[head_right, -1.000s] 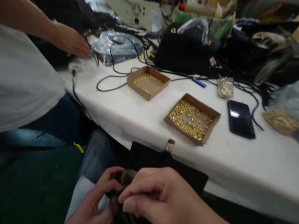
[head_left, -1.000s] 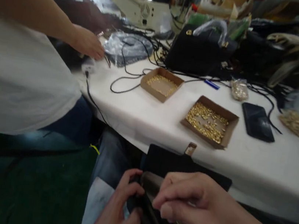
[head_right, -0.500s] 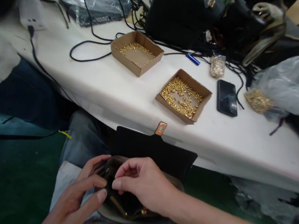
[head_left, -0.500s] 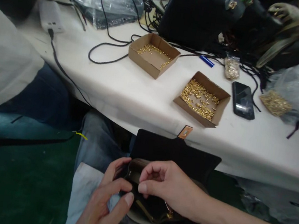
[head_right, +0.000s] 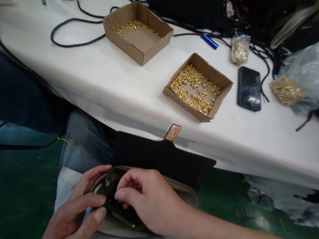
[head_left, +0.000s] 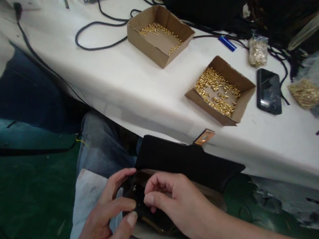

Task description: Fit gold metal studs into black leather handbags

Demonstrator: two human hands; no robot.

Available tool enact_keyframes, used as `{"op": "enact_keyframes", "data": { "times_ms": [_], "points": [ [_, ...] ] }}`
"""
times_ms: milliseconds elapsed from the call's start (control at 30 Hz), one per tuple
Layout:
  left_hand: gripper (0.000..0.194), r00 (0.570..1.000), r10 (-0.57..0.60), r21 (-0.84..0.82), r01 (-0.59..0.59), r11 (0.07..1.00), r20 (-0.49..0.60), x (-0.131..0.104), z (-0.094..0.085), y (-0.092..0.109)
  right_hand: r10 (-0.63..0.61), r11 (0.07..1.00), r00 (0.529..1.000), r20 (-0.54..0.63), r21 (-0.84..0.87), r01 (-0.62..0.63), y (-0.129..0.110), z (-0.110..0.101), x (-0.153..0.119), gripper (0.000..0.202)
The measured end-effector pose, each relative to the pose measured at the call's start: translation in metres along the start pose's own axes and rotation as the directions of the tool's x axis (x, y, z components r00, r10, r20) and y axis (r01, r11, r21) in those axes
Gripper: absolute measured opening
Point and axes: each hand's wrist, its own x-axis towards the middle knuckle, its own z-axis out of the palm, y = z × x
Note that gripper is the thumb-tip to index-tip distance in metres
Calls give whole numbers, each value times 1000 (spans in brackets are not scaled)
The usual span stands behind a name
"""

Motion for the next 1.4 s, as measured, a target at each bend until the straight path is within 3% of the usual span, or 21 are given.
{"op": "enact_keyframes", "data": {
  "times_ms": [200, 400, 767, 933, 1100, 1400],
  "points": [
    [26, 1000, 9, 50, -8, 999, -9, -5, 0, -3, 9, 989, 993, 119, 146, -27, -6, -2, 2, 14],
    [25, 999, -2, 76, 5, 997, -32, -7, 1, 0, 34, 971, 993, 111, 232, -59, -3, 2, 1, 26],
    [26, 999, 41, 5, -41, 999, -7, -7, 1, -3, -19, 996, 989, 147, 90, 5, -4, 9, -3, 26],
    [26, 997, 73, 4, -73, 997, -14, -8, 1, -6, 62, 997, 989, 134, 39, -67, -6, 8, -3, 26],
    [23, 997, 73, -11, -74, 997, -37, -7, 2, -5, 35, 994, 982, 187, 93, -53, -7, 7, 0, 37],
    [24, 998, 56, -43, -56, 997, -15, -9, 1, -5, 63, 996, 974, 216, 41, -74, -8, 8, 4, 36]
  ]
}}
